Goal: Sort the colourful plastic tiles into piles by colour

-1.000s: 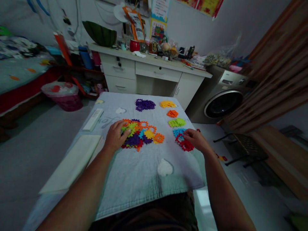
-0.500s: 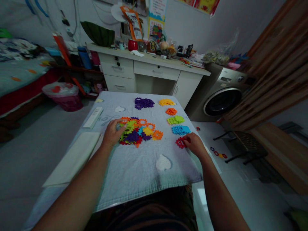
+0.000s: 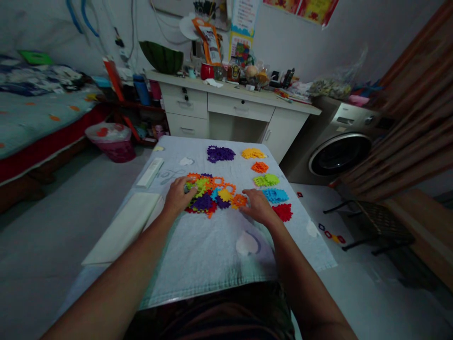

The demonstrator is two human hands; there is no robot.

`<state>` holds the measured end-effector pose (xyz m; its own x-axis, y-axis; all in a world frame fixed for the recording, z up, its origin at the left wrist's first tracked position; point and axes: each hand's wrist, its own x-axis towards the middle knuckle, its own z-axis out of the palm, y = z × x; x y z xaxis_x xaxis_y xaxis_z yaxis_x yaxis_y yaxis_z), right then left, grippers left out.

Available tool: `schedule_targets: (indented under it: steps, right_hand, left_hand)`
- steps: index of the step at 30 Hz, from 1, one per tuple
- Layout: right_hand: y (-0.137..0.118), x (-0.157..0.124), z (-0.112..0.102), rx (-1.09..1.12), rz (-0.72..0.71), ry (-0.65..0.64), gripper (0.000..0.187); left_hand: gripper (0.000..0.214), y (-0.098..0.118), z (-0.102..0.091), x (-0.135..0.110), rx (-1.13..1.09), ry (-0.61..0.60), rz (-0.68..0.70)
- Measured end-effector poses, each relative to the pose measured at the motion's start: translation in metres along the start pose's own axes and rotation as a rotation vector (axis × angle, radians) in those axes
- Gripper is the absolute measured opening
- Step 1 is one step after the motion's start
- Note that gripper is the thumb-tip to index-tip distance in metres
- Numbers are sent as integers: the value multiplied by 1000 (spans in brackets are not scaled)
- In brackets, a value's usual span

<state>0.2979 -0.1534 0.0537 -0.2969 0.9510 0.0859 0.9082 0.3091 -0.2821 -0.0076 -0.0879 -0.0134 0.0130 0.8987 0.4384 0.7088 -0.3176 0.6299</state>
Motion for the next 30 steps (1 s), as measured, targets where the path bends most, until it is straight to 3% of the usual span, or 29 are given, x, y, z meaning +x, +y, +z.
schedule_targets:
  steps: [5,15,20,25,30]
  right_hand:
    - [3,5,9,-15,29,-57,40]
    - [10,1,10,141,65,35,35]
    - [27,6,-1,128,62,87,35]
    - [62,39,-26,-22,104,149,33]
    - [92,89,-37,-156,277,112,29]
  left_hand:
    - [32,2,0,-1,14,1,9]
    - [33,1,-1,0,9,16,18]
    - [34,-2,1,0,0,25,13]
    - [34,-2,0,1,-5,15,15]
    - [35,-1,0,0,-6,27,13]
